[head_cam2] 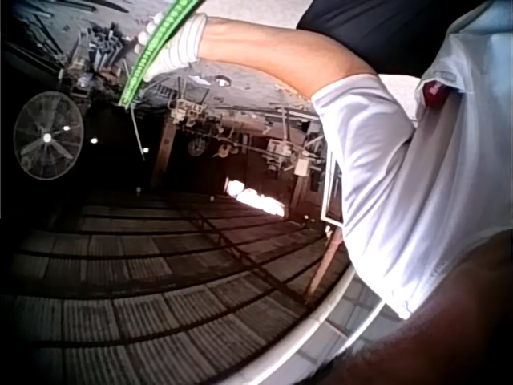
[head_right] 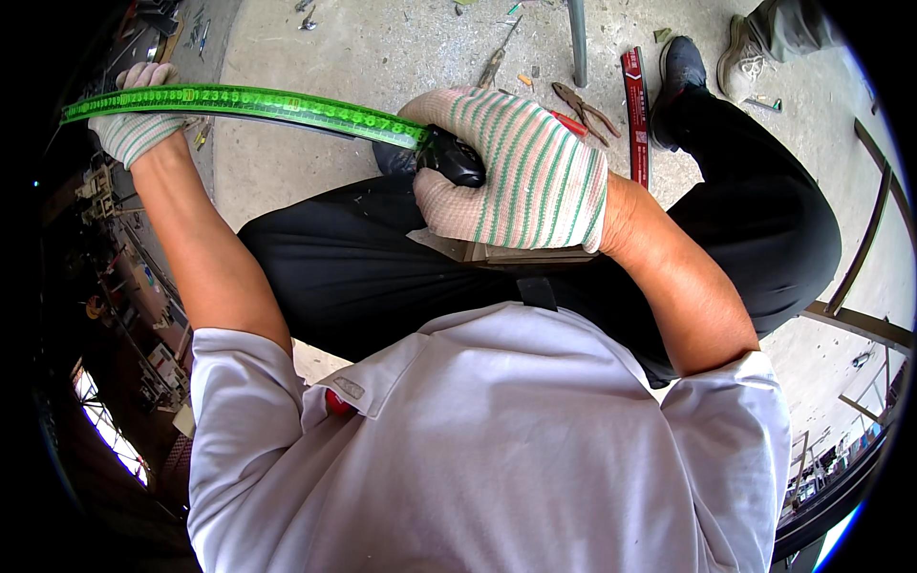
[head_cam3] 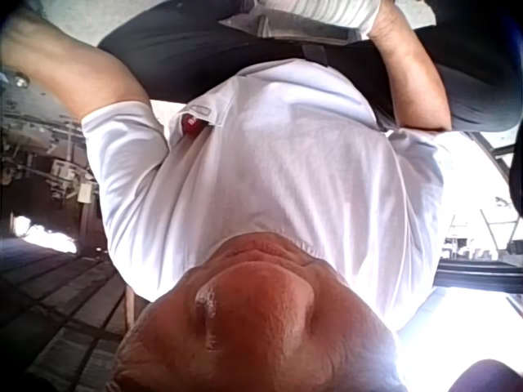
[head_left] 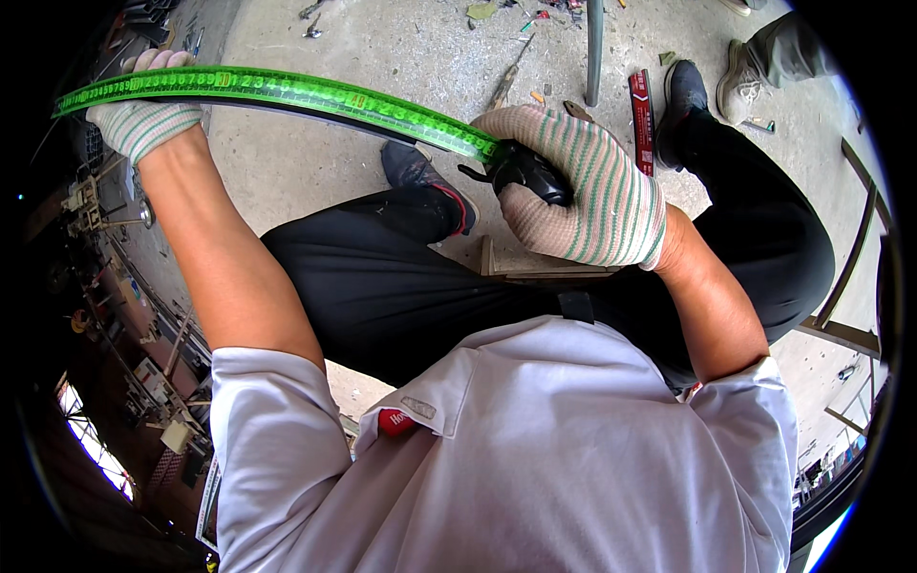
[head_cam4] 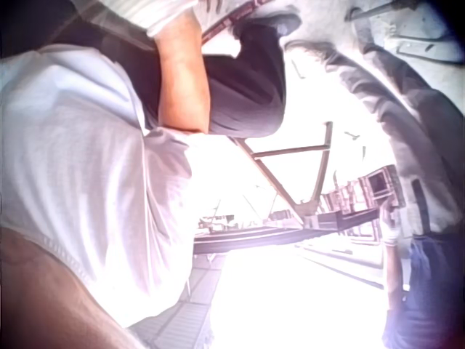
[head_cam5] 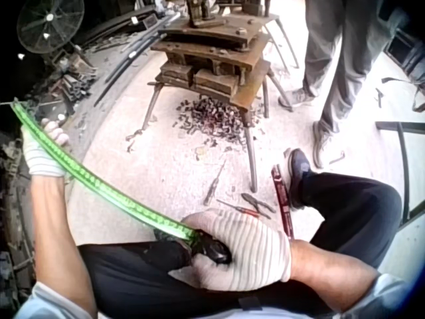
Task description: The person measures several red and black metal profiles using a green tape measure, then places them on a nearby workbench. The person handles the profiles one at a time, aligns the tape measure, and sets each piece down after measuring.
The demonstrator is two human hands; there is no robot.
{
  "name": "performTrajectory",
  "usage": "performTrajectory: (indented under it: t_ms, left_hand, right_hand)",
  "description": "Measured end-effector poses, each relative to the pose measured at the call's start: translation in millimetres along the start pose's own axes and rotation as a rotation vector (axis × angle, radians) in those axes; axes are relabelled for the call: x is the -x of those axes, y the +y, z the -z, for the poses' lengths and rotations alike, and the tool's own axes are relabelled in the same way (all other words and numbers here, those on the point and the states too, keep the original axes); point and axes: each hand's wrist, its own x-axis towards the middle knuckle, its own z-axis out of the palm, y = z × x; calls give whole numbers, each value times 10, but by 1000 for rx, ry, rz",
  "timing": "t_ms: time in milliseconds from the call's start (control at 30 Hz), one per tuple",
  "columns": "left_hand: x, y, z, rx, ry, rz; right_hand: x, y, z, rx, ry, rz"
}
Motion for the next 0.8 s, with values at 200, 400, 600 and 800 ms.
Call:
performTrajectory:
  t_ms: [200,400,600,800]
  left_hand:
    - [-357,13,369,34,-167,23]
    - [-685,-6,801,342,-968,226]
    - [-820,-25,823,355,-1204,253]
    - [-760,-42,809,401,-1223,265]
  right_hand:
    - [15,53,-18,43,42,62]
    - [3,18,11,103,23,41]
    - [4,19,-4,105,59,42]
    - [-3,8,-13,130,75,58]
